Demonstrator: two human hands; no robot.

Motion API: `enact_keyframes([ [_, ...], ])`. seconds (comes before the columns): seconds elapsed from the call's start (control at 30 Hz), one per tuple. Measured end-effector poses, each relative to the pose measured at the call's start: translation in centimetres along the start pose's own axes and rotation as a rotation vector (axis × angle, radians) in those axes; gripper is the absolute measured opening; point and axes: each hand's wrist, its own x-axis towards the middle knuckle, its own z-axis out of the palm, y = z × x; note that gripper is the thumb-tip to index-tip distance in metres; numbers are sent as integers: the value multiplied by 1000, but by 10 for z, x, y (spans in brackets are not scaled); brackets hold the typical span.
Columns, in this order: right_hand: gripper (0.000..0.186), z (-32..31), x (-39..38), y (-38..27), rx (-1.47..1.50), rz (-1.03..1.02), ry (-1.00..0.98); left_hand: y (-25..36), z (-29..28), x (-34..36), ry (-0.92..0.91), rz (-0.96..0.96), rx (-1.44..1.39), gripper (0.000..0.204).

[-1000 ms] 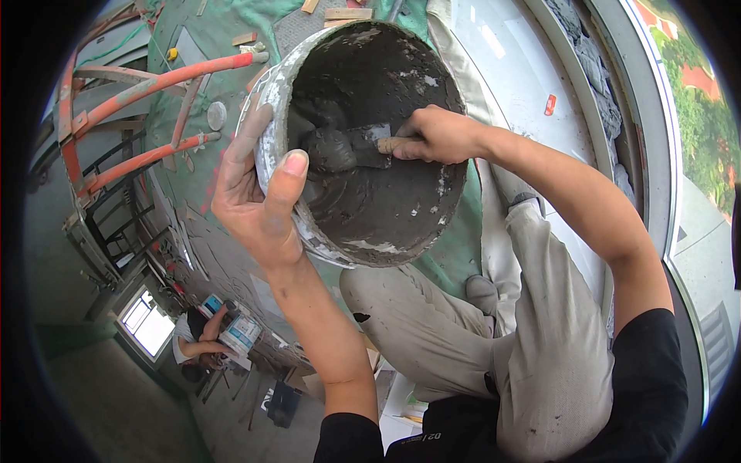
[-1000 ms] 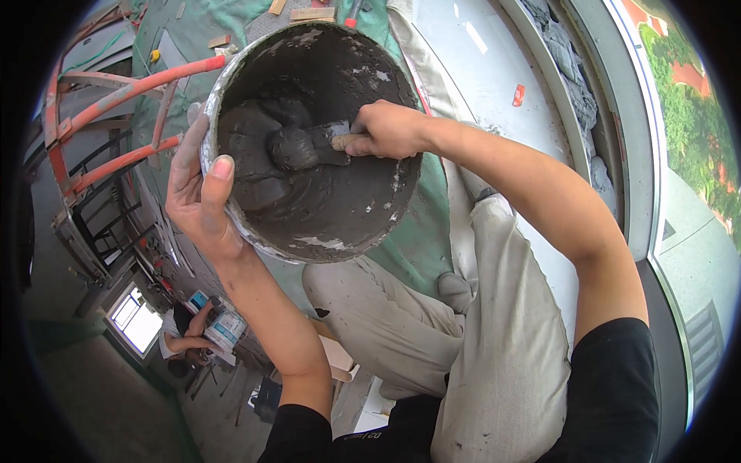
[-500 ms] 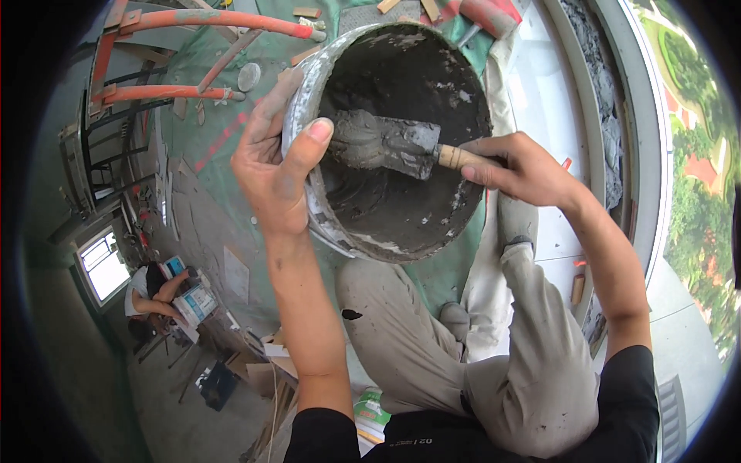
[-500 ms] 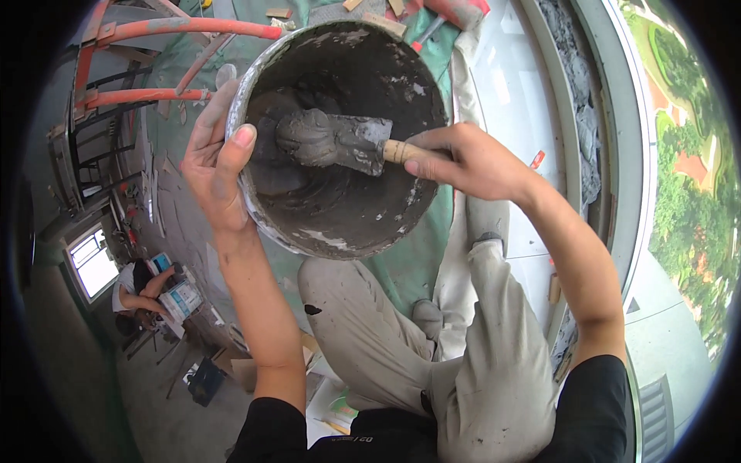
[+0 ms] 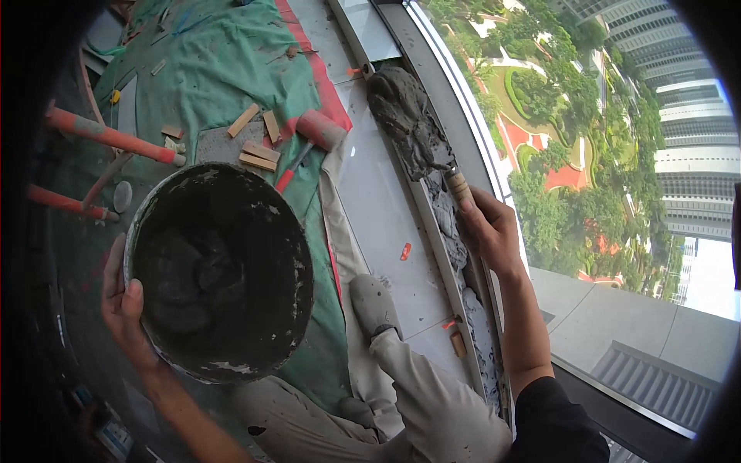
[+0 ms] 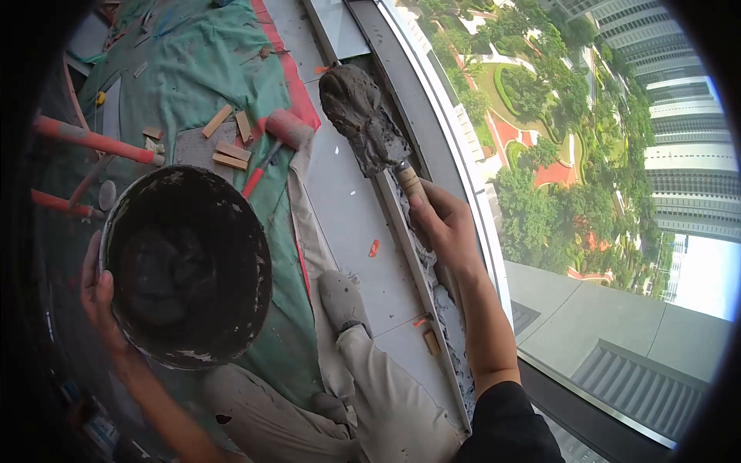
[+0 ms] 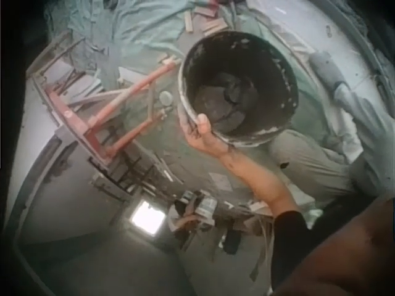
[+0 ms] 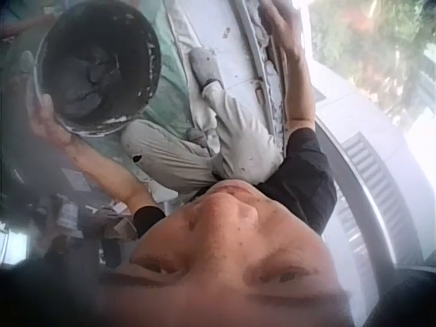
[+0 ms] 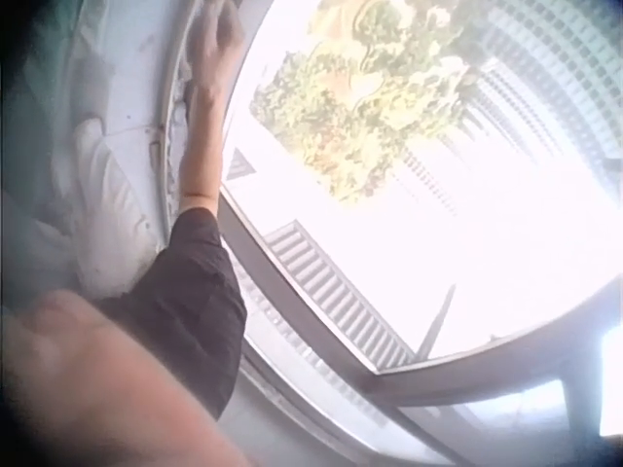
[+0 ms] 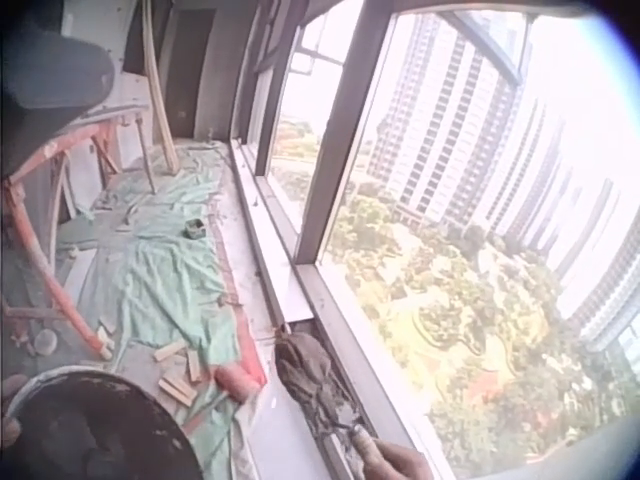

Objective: Applying mortar to a window ledge area using a trowel at a renovation site.

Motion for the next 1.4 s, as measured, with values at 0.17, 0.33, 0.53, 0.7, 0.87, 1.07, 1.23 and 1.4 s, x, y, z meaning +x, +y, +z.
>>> enact_keyframes([
  [0.17,48,13,50,35,-176,-189,261,2,1,3,-7,-2,-6,96],
  [0.33,47,47,133,76,-530,-443,468,0,-4,7,-22,3,20,98],
  [0.53,53,78,174,109,-754,-181,460,-7,-18,6,-32,0,37,99],
  [0.7,56,85,163,120,-754,-199,473,-9,-22,3,-25,-7,-9,98],
  [0.87,62,93,177,121,-793,-232,501,-6,-17,2,-48,-23,-12,100],
  [1.07,61,92,187,105,-747,-221,505,-12,-19,5,-37,-11,1,103],
  [1.23,56,75,140,68,-592,-396,596,-9,-15,2,-25,-32,-31,105],
  [1.4,53,32,21,21,-75,-183,373,-3,-9,1,-3,-10,-77,101],
])
